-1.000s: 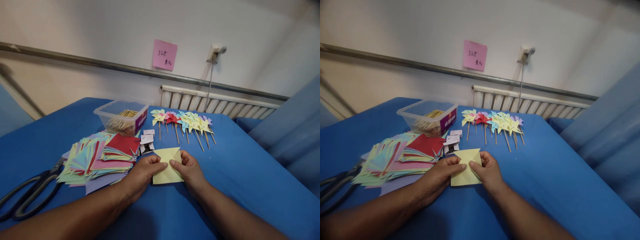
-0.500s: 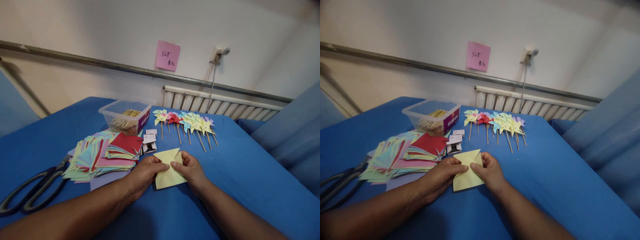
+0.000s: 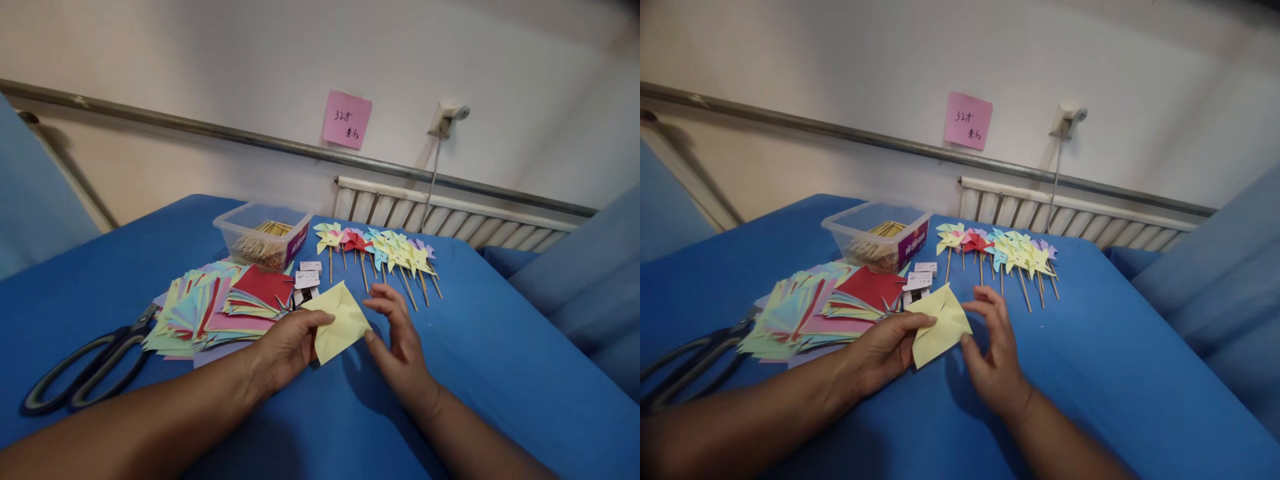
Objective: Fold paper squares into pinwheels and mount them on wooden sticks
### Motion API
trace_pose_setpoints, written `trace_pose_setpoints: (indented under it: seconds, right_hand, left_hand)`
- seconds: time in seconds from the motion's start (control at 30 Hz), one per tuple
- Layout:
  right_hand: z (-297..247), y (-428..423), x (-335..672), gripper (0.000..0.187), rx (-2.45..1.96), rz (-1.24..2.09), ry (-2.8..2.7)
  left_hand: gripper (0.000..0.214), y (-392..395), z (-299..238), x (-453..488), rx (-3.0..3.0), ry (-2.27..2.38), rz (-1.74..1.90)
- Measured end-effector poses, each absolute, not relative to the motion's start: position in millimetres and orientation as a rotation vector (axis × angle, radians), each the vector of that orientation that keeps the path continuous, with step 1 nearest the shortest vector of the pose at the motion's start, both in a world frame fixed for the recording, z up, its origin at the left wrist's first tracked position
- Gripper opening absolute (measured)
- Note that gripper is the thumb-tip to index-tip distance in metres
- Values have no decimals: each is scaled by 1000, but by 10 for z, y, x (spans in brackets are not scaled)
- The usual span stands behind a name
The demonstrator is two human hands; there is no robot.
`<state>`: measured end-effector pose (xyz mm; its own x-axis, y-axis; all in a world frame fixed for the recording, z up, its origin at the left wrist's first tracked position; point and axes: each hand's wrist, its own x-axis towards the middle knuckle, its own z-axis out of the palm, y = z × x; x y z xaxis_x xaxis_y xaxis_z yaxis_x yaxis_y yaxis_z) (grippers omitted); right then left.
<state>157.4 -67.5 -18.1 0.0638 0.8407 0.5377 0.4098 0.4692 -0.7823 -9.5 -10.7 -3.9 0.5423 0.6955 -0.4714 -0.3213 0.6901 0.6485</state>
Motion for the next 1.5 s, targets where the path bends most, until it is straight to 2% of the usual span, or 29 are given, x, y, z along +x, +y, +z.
trace_pose_setpoints:
  seconds: [0.1, 0.27, 0.33, 0.47, 0.6, 0.73, 0.97, 1.5]
  right_hand:
    - [-111, -741, 1527, 37, -1121, 207, -1972]
    - [-154, -717, 1487, 19, -1114, 79, -2076]
    - [-150, -713, 1501, 18, -1116, 108, -2074]
    - [-121, -734, 1512, 33, -1115, 137, -2216]
    - [-186, -691, 1518, 18, -1115, 127, -2127]
    - [-258, -622, 1540, 5, -1125, 287, -1910]
    - [-250, -613, 1528, 6, -1193, 486, -1696]
    - [-237, -585, 1536, 7, -1270, 571, -1613]
  left_hand:
    - [33, -116, -32, -100, 519, 762, 652]
    - [34, -149, -41, -90, 524, 738, 657]
    - [34, -150, -55, -88, 528, 730, 667]
    - [32, -136, -61, -90, 532, 735, 660]
    - [33, -140, -37, -83, 534, 700, 643]
    - [30, -158, -43, -63, 585, 715, 707]
    - [9, -151, -156, -63, 788, 796, 687]
    - [11, -173, -108, -58, 795, 809, 643]
